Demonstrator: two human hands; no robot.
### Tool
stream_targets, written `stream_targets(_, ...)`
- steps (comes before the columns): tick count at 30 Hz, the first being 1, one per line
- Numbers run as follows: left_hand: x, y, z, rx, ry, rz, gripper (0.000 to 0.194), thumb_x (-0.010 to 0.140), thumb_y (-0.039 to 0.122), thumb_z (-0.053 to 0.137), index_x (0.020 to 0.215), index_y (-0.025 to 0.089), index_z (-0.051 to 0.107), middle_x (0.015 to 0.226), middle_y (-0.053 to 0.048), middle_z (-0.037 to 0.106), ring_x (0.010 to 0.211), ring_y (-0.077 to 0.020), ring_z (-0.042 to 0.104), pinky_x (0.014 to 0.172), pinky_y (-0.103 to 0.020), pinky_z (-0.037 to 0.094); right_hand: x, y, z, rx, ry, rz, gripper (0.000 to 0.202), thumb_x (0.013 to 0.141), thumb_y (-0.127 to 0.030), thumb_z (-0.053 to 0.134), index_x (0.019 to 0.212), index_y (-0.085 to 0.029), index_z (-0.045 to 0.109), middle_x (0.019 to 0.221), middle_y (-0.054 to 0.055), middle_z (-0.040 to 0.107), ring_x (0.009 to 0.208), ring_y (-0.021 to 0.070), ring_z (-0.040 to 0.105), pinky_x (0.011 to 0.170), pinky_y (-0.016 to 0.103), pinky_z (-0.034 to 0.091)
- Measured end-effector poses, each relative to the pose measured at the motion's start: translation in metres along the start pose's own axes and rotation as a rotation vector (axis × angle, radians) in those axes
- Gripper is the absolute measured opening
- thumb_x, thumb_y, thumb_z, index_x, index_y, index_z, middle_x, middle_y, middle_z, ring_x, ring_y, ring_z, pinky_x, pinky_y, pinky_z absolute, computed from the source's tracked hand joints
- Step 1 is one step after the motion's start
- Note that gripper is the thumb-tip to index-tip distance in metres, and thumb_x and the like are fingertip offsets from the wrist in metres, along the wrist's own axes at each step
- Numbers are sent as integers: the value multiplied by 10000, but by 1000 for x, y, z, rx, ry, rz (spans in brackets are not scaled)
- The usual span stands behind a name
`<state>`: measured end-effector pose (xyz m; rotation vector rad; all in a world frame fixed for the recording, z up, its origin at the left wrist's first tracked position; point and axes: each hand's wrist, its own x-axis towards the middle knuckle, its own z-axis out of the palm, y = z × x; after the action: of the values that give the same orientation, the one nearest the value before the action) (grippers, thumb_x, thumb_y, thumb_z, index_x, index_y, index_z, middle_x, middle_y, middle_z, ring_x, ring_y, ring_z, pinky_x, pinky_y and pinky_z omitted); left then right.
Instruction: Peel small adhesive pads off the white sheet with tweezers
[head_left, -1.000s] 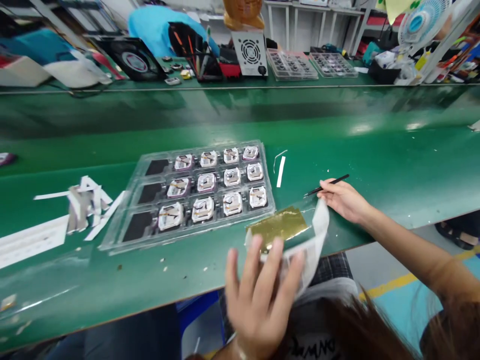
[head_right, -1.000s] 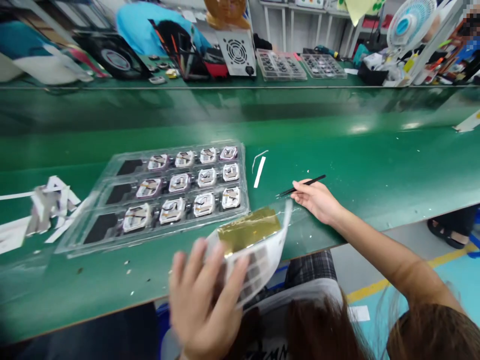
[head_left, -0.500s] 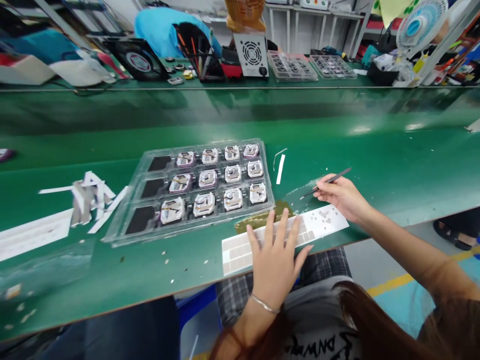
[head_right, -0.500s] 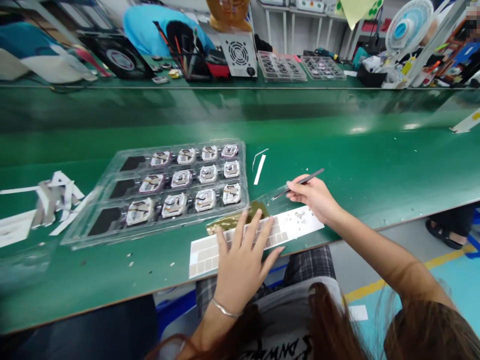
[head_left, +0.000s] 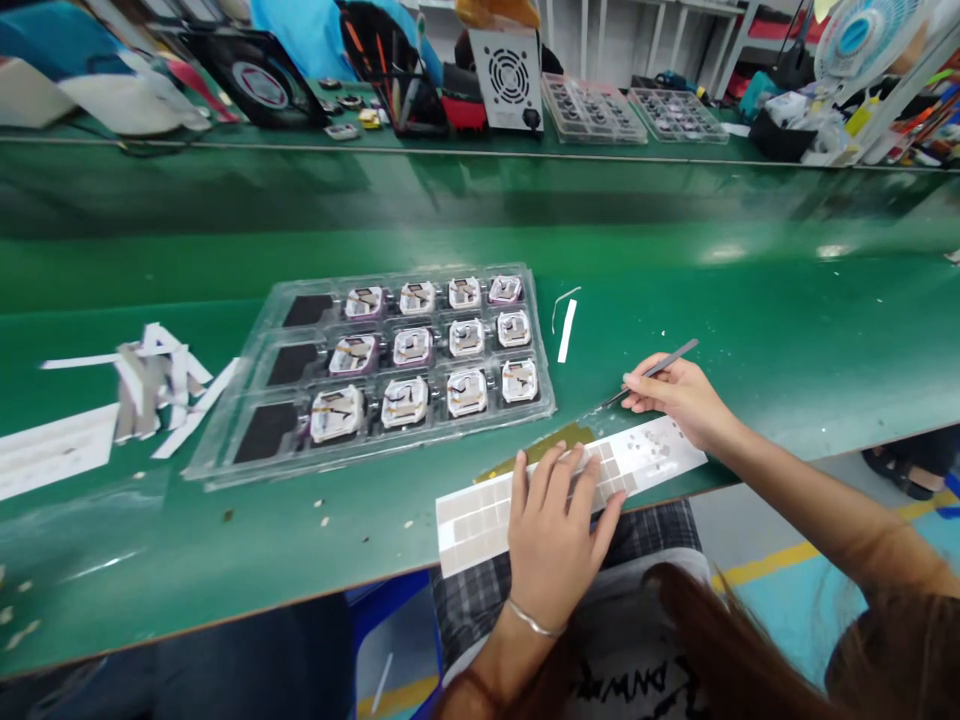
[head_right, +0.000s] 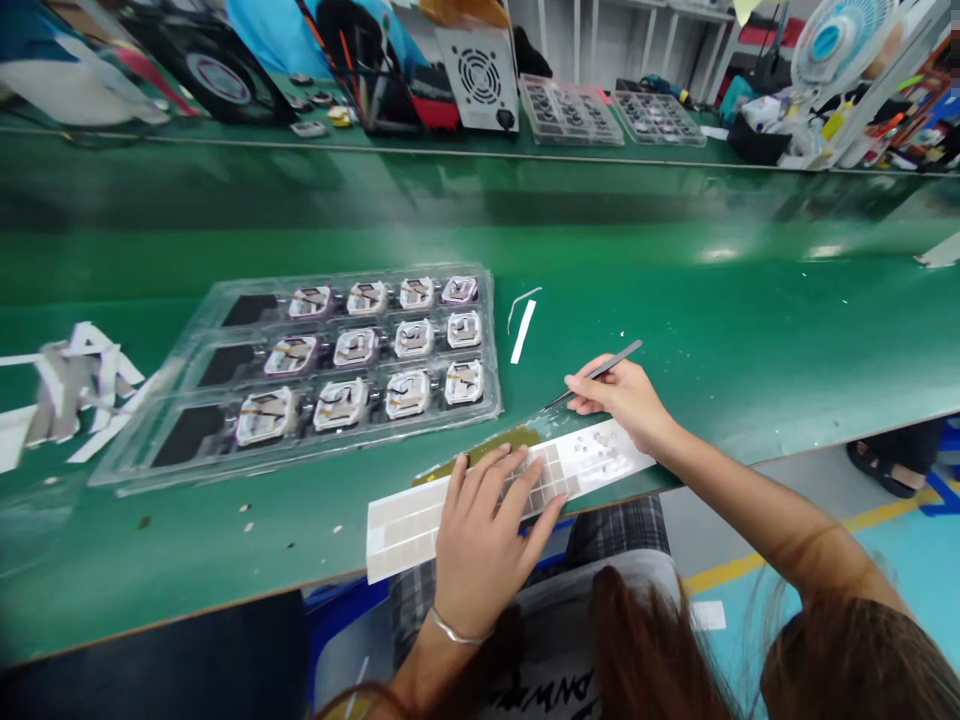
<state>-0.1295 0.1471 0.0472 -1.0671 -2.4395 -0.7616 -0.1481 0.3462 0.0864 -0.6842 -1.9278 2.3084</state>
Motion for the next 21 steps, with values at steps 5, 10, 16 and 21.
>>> stream_targets(5, -1, 0, 1, -21, 0, -17, 256, 825, 354, 583, 1000, 169, 615, 1055, -77, 653, 1080, -271, 548, 1042, -527, 301, 0, 6, 9, -37, -4, -9, 292, 575, -326, 820, 682, -155, 609, 560, 2, 629, 527, 105, 587, 533, 228, 483)
stream_targets(10, -1, 0, 1, -29, -16, -48, 237, 835, 367, 561, 979, 189, 626, 1149, -66, 629, 1102, -266, 535, 1053, -515, 287, -2, 12, 9, -67, -14, -37, 287, 582, -325, 814, 692, -155, 610, 556, -7, 628, 524, 108, 592, 544, 239, 496)
stream_targets(16, -2, 0, 2, -45, -19, -62, 242, 838, 372, 556, 989, 195, 621, 1185, -31, 622, 1128, -265, 520, 1078, -511, 254, -1, 12, 8, -78, -44, -47, 291, 568, -303, 824, 709, -149, 621, 572, -10, 634, 536, 101, 601, 551, 222, 502)
stream_targets(21, -2, 0, 2, -49, -26, -65, 248, 836, 376, 562, 996, 196, 621, 1193, -25, 619, 1135, -265, 518, 1076, -507, 263, 0, 12, 8, -83, -55, -36, 283, 593, -327, 811, 708, -147, 625, 584, -1, 639, 548, 102, 605, 564, 226, 513)
